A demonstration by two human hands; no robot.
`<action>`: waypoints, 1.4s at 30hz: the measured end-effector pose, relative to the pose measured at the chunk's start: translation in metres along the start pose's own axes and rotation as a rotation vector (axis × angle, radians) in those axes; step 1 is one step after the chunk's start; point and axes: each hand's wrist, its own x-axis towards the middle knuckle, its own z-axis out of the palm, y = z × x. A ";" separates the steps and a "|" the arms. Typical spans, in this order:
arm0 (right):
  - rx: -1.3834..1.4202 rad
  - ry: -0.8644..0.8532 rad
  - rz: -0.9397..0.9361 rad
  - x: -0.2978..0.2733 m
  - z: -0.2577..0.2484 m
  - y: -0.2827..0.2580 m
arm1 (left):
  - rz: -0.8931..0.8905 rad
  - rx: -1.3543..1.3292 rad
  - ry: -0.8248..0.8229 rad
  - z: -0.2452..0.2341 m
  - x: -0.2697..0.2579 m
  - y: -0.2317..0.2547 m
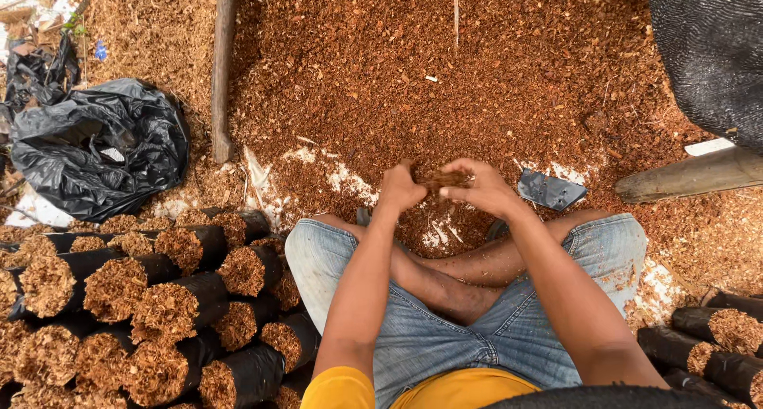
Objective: The person scoops soil from a large pile and fills black plastic nursery bags. They pack the soil into the bags by hand and place the filled bags in rows on the ground.
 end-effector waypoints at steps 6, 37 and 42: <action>-0.354 0.307 -0.255 0.039 -0.009 0.067 | -0.115 -0.089 -0.095 -0.049 -0.041 0.035; -0.047 0.402 0.011 0.044 -0.041 0.152 | -0.890 0.379 0.406 -0.341 -0.050 -0.199; -0.597 0.218 0.139 0.031 -0.109 0.134 | -0.827 0.483 0.404 -0.337 -0.036 -0.208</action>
